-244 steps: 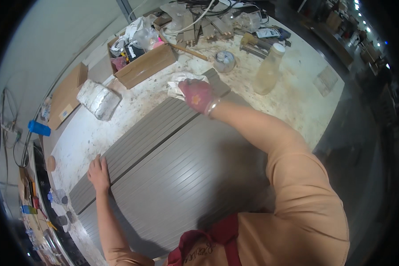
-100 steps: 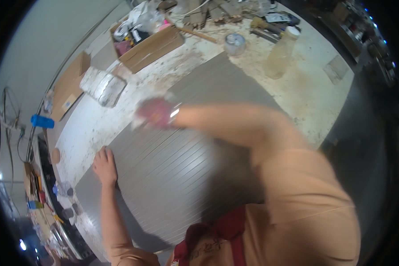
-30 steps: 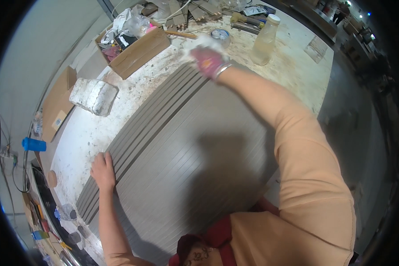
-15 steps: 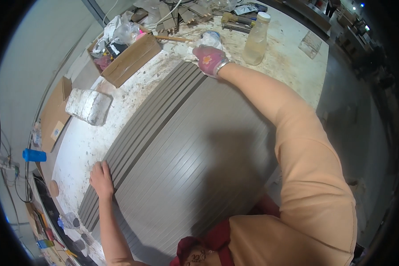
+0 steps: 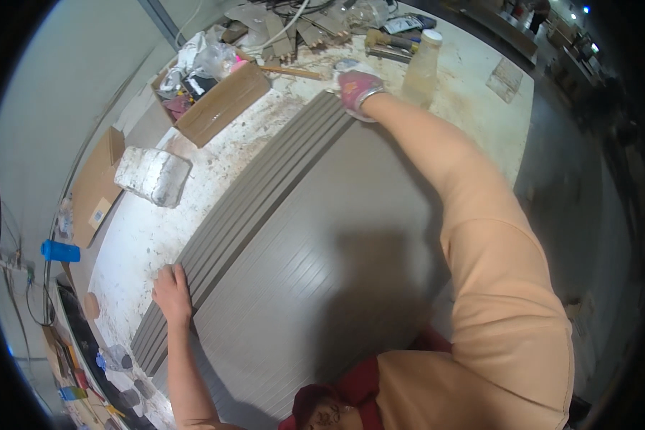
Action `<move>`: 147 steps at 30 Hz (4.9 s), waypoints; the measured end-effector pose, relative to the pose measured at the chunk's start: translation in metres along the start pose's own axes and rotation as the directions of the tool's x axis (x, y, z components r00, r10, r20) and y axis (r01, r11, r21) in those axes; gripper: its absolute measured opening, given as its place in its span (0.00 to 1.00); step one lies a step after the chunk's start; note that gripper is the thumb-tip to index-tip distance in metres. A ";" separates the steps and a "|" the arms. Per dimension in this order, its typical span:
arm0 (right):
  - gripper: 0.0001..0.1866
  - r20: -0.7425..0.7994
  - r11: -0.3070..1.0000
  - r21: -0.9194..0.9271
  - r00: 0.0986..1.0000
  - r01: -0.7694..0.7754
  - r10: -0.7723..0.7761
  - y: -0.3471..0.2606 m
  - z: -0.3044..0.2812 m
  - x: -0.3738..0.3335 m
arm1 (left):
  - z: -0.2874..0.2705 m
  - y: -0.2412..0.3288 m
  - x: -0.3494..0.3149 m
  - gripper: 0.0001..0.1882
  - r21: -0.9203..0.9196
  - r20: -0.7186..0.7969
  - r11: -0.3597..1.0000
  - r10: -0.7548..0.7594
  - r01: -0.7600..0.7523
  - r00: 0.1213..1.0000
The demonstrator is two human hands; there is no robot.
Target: The person cleans a large grooved wooden panel by wiping its surface and grooves with a white cloth, then picks up and wipes a smaller flat panel before placing them together and continuing to wipe the assembly.
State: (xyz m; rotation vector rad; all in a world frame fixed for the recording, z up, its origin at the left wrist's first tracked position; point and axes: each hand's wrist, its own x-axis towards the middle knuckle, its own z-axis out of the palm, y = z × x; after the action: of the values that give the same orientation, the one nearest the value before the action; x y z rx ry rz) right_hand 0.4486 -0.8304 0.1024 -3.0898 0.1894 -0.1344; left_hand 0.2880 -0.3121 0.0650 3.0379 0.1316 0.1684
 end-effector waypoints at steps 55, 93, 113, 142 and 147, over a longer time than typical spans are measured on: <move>0.23 0.004 0.946 0.233 0.973 0.224 -0.231 -0.173 0.004 -0.061 | -0.013 -0.070 -0.007 0.21 -0.028 -0.001 0.999 -0.025 0.025 1.000; 0.14 -0.174 0.812 0.399 0.905 0.426 -0.389 -0.179 0.033 -0.078 | -0.026 -0.240 -0.078 0.16 -0.038 -0.076 0.999 -0.037 0.034 0.996; 0.24 -0.036 0.628 0.527 0.753 0.573 -0.657 -0.360 0.038 -0.185 | -0.021 -0.251 -0.088 0.17 -0.062 -0.138 0.988 -0.149 0.142 0.979; 0.22 -0.044 0.933 0.072 0.936 0.352 -0.349 -0.145 0.045 -0.106 | -0.027 -0.276 -0.096 0.19 -0.822 0.111 0.498 -0.335 0.275 0.936; 0.17 -0.259 0.661 0.230 0.700 0.714 -0.666 -0.276 0.044 -0.143 | -0.018 -0.281 -0.085 0.19 -0.860 0.149 0.416 -0.347 0.295 0.926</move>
State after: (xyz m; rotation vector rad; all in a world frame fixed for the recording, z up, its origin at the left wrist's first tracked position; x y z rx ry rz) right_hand 0.3444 -0.5376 0.0601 -2.6393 -0.9401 -0.3818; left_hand 0.1792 -0.0395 0.0458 1.9002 0.4720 0.2005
